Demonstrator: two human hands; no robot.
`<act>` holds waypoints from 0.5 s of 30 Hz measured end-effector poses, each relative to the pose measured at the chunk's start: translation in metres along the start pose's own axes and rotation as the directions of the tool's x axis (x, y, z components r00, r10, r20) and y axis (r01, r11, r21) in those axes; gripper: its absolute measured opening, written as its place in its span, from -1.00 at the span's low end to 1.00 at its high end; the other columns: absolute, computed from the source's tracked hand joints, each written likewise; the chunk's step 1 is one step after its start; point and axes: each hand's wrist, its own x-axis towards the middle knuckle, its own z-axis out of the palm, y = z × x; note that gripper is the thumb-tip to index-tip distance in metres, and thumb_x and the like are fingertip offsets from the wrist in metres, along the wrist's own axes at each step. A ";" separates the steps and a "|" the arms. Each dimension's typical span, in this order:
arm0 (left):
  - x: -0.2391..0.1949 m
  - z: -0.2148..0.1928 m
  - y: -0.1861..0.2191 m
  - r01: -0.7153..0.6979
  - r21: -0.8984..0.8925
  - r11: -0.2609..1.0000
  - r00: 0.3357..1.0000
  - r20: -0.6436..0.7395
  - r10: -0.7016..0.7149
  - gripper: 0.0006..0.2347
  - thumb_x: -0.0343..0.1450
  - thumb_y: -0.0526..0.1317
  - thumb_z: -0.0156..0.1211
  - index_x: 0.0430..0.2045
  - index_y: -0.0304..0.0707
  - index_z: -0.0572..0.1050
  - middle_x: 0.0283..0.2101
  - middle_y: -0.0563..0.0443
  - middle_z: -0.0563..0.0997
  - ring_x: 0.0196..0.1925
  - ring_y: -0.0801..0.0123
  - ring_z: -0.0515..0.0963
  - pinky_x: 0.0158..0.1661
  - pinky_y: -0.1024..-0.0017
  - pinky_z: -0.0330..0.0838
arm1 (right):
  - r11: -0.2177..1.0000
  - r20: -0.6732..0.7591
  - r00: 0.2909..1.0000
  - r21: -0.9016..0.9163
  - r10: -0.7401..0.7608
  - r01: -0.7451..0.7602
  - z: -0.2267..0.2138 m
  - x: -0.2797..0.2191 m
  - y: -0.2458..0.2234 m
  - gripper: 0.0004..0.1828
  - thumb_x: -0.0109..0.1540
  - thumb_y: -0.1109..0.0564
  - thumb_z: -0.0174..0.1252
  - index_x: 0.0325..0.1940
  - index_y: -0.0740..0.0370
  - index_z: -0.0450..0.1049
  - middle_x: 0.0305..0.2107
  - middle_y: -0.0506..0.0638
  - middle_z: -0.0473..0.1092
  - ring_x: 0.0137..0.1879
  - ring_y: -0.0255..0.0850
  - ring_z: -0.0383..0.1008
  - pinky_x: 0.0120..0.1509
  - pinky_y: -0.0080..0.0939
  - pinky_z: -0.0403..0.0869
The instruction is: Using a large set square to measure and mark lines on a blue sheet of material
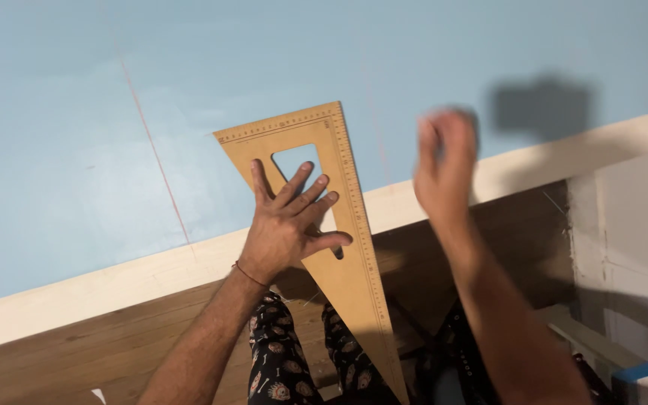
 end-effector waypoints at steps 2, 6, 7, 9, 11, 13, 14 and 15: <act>0.004 0.000 -0.001 -0.023 0.012 1.000 1.000 -0.016 0.024 -0.45 0.21 0.40 0.36 -0.13 0.09 0.69 0.10 0.15 0.68 0.33 0.22 0.50 0.43 -0.42 -0.30 | 0.965 0.029 0.965 0.025 0.262 -0.262 -0.028 -0.065 -0.031 -0.82 0.50 0.12 -0.03 -0.05 0.33 0.29 -0.38 0.22 0.32 -0.19 0.17 0.43 0.02 0.09 0.43; -0.008 0.003 -0.010 -0.132 0.070 0.989 0.980 0.159 0.120 -0.38 0.34 0.40 0.21 0.10 0.00 0.60 0.42 -0.01 0.32 0.55 0.14 0.11 0.35 -0.49 -0.44 | 0.692 0.311 0.689 0.122 0.654 -0.712 -0.052 -0.275 -0.028 -0.81 0.43 0.00 -0.15 -0.13 0.10 0.30 -0.25 0.00 0.50 0.06 -0.14 0.62 0.11 -0.16 0.50; -0.009 0.001 -0.006 -0.141 0.071 0.988 0.979 0.160 0.128 -0.38 0.34 0.40 0.21 0.10 0.00 0.60 0.42 -0.01 0.32 0.55 0.14 0.11 0.35 -0.49 -0.44 | 0.691 0.305 0.691 0.128 0.655 -0.711 -0.051 -0.289 -0.042 -0.81 0.43 0.00 -0.15 -0.13 0.10 0.30 -0.25 0.00 0.50 0.06 -0.14 0.62 0.11 -0.16 0.50; -0.010 0.000 -0.001 -0.152 0.128 0.980 0.983 0.118 0.137 -0.38 0.30 0.39 0.34 0.07 -0.03 0.63 0.40 0.08 0.38 0.53 0.15 0.20 0.37 -0.52 -0.38 | 0.308 0.251 0.299 0.004 0.921 -0.951 -0.045 -0.314 -0.067 -0.77 0.35 -0.07 -0.08 0.00 -0.02 0.39 -0.21 -0.07 0.55 -0.17 -0.19 0.55 -0.01 -0.14 0.42; -0.010 0.004 0.001 -0.158 0.142 0.977 0.984 0.107 0.144 -0.35 0.31 0.38 0.37 0.16 -0.02 0.57 0.43 0.12 0.34 0.54 0.16 0.18 0.37 -0.53 -0.37 | 0.326 0.210 0.356 0.165 0.910 -0.931 -0.040 -0.321 -0.064 -0.78 0.36 0.01 -0.05 0.01 0.09 0.39 -0.19 0.01 0.53 -0.14 -0.19 0.53 -0.05 -0.20 0.45; -0.007 0.006 0.005 -0.159 0.152 0.976 0.983 0.114 0.142 -0.31 0.32 0.37 0.40 0.25 0.00 0.51 0.45 0.17 0.29 0.55 0.16 0.15 0.38 -0.54 -0.35 | 0.323 0.168 0.387 0.315 0.907 -0.893 -0.038 -0.326 -0.058 -0.79 0.37 0.09 -0.02 0.02 0.20 0.38 -0.17 0.10 0.51 -0.11 -0.19 0.52 -0.08 -0.25 0.47; -0.002 0.008 0.009 -0.146 0.139 0.979 0.985 0.106 0.132 -0.33 0.33 0.36 0.41 0.23 -0.02 0.54 0.45 0.13 0.30 0.54 0.13 0.17 0.38 -0.52 -0.38 | 0.364 0.134 0.425 0.330 0.895 -0.871 -0.041 -0.326 -0.052 -0.80 0.37 0.09 0.00 0.02 0.20 0.38 -0.17 0.08 0.50 -0.11 -0.19 0.53 -0.08 -0.27 0.48; 0.006 0.010 0.012 -0.138 0.128 0.982 0.988 0.092 0.127 -0.35 0.35 0.34 0.42 0.20 -0.04 0.57 0.44 0.10 0.31 0.54 0.09 0.19 0.38 -0.51 -0.41 | 0.412 0.095 0.469 0.347 0.878 -0.842 -0.043 -0.323 -0.042 -0.81 0.37 0.09 0.02 0.02 0.20 0.38 -0.17 0.06 0.50 -0.12 -0.20 0.54 -0.07 -0.28 0.49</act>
